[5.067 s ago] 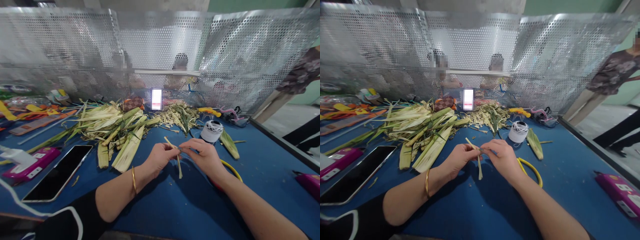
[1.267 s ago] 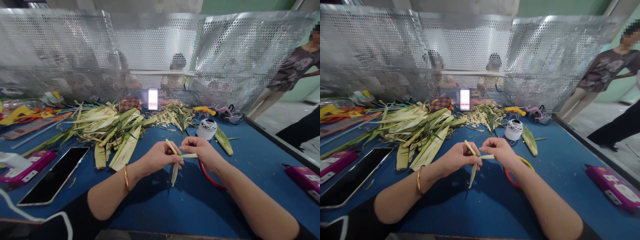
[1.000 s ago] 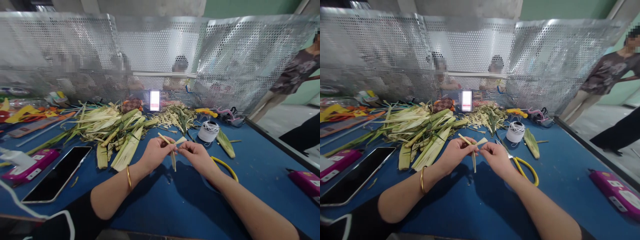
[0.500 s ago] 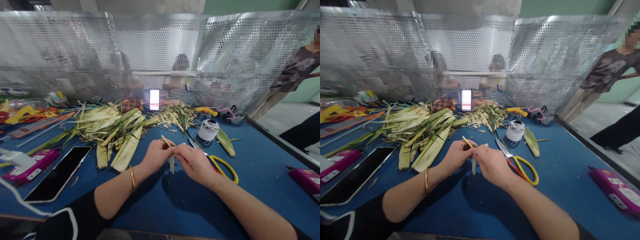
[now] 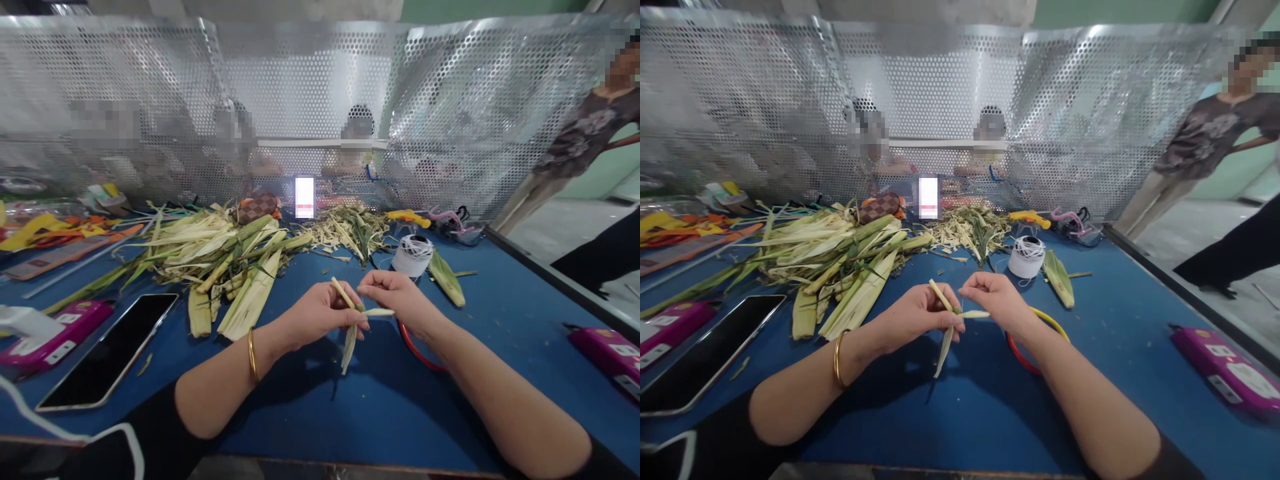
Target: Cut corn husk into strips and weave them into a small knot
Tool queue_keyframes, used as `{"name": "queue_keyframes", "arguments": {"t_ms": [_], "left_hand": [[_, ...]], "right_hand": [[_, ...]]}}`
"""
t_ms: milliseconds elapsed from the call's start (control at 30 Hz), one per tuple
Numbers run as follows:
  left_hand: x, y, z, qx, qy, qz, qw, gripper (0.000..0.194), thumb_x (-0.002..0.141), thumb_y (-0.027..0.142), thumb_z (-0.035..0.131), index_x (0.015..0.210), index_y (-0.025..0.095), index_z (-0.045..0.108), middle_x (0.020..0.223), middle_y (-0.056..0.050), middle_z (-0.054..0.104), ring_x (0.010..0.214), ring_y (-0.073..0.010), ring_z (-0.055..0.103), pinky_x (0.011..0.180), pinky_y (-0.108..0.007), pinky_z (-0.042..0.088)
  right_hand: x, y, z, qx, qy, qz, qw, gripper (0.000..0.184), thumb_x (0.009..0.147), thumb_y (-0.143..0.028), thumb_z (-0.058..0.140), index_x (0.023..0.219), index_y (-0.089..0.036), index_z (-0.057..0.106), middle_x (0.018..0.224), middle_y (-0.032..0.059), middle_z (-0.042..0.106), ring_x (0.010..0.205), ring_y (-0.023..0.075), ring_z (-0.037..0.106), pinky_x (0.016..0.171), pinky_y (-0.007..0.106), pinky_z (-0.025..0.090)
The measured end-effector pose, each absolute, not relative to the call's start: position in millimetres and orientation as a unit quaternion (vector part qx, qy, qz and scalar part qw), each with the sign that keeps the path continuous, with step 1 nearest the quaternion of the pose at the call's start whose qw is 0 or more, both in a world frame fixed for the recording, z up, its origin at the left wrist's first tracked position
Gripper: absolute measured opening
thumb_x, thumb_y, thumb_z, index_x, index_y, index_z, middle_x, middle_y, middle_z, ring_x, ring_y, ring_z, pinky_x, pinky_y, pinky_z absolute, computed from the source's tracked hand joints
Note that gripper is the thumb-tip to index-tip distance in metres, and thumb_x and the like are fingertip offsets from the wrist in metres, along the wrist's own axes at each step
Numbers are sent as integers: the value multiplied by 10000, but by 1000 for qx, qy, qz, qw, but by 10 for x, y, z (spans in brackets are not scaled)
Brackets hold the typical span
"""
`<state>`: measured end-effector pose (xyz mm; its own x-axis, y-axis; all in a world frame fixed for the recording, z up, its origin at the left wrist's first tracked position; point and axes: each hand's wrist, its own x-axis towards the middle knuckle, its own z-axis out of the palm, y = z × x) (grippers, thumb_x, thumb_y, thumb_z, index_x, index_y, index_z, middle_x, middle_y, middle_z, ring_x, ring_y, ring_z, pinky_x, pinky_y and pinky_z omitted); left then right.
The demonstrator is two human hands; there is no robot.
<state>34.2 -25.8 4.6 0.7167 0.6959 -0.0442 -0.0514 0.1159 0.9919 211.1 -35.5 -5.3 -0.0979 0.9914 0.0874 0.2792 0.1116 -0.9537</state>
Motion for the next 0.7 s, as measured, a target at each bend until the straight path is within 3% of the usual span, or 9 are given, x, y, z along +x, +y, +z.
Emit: {"name": "queue_keyframes", "arguments": {"t_ms": [100, 167, 300, 467, 600, 700], "left_hand": [[346, -229, 52, 614, 279, 323, 664, 163, 724, 212, 680, 770, 149, 538, 678, -23, 676, 613, -126, 654, 646, -257, 521], [352, -188, 30, 605, 307, 365, 637, 132, 730, 183, 654, 776, 151, 535, 665, -7, 664, 605, -119, 650, 650, -256, 527], [343, -93, -31, 615, 379, 425, 545, 62, 748, 160, 594, 775, 164, 538, 672, 2, 659, 606, -125, 652, 635, -257, 531], [312, -72, -50, 684, 434, 380, 448, 20, 731, 159, 594, 717, 162, 581, 639, 3, 639, 613, -137, 645, 596, -233, 505], [318, -133, -33, 686, 386, 280, 549, 33, 733, 175, 595, 729, 155, 569, 623, 5, 643, 545, -125, 616, 548, -231, 491], [326, -187, 16, 659, 299, 224, 653, 120, 726, 208, 638, 725, 155, 530, 626, -6, 651, 544, -130, 625, 575, -255, 508]], "right_hand": [[2089, -335, -131, -543, -545, 502, 396, 306, 667, -480, 642, 652, -195, 532, 436, -97, 330, 404, 66, 228, 414, 223, 174], [2065, -336, -169, -549, -556, 482, 397, 284, 694, -468, 613, 674, -195, 538, 444, -97, 319, 410, 70, 224, 419, 226, 177], [1987, -410, -175, -554, -676, 291, 389, 244, 793, -369, 524, 623, -197, 500, 526, -45, 414, 507, 106, 367, 494, 236, 268], [1947, -560, -93, -489, -803, 104, 324, 194, 904, -243, 408, 771, -207, 545, 710, 15, 586, 635, 139, 514, 583, 246, 335], [2035, -532, -35, -468, -804, 100, 353, 180, 898, -221, 427, 782, -198, 563, 766, 32, 610, 701, 145, 537, 636, 251, 367], [2119, -451, -2, -484, -764, 201, 377, 175, 846, -280, 495, 716, -190, 568, 674, 6, 569, 643, 135, 492, 605, 252, 364]]}}
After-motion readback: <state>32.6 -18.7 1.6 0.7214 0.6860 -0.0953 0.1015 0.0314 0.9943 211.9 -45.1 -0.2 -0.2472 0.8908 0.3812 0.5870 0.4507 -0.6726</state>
